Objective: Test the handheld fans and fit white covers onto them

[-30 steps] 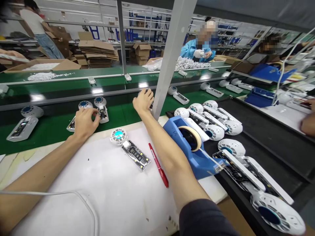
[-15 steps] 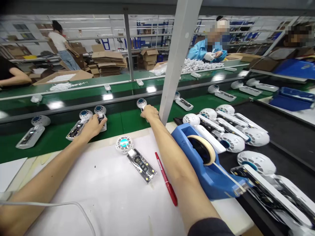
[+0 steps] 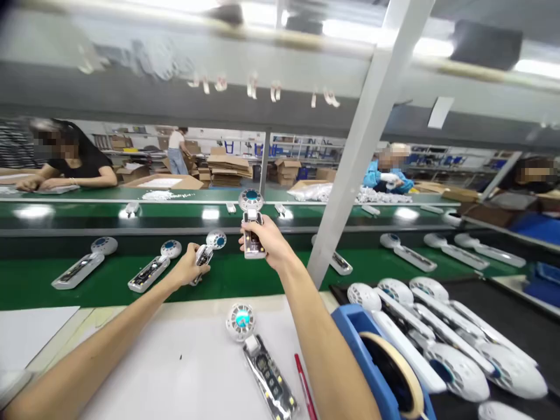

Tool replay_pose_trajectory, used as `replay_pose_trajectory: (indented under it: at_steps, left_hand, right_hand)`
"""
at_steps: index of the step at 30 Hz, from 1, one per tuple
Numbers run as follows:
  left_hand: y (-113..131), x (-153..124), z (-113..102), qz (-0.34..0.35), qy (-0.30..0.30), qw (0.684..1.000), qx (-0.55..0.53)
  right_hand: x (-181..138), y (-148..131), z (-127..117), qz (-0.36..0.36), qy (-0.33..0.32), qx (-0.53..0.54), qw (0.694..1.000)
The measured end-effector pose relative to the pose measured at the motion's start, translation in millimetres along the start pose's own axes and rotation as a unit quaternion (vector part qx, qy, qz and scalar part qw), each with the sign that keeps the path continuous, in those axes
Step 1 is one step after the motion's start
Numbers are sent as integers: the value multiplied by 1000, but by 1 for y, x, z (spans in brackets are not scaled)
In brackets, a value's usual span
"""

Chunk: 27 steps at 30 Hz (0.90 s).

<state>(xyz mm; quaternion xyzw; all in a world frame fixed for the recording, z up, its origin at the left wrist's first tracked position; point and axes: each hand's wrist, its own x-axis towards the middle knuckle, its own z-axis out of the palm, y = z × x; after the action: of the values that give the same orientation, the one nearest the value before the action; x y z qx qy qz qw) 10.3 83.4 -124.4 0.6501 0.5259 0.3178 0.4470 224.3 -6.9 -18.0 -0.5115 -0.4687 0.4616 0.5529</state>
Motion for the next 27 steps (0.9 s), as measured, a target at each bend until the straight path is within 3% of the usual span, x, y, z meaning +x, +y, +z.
replay_pose_trajectory:
  at_steps: [6, 10, 12, 18, 27]
  left_hand:
    - [82, -64, -37, 102, -54, 966, -232]
    - [115, -111, -57, 130, -156, 915, -348]
    - [122, -125, -59, 147, -171, 905, -360]
    - [125, -141, -55, 224, -138, 896, -357]
    - [120, -129, -44, 183, -140, 897, -378]
  right_hand:
    - [-45, -35, 16, -45, -67, 48, 996]
    - [-59, -44, 21, -96, -111, 46, 988]
    - [-64, -47, 22, -122, -118, 37, 985]
    - [-70, -49, 21, -160, -133, 24, 978]
    - [-61, -38, 31, -149, -141, 73, 976]
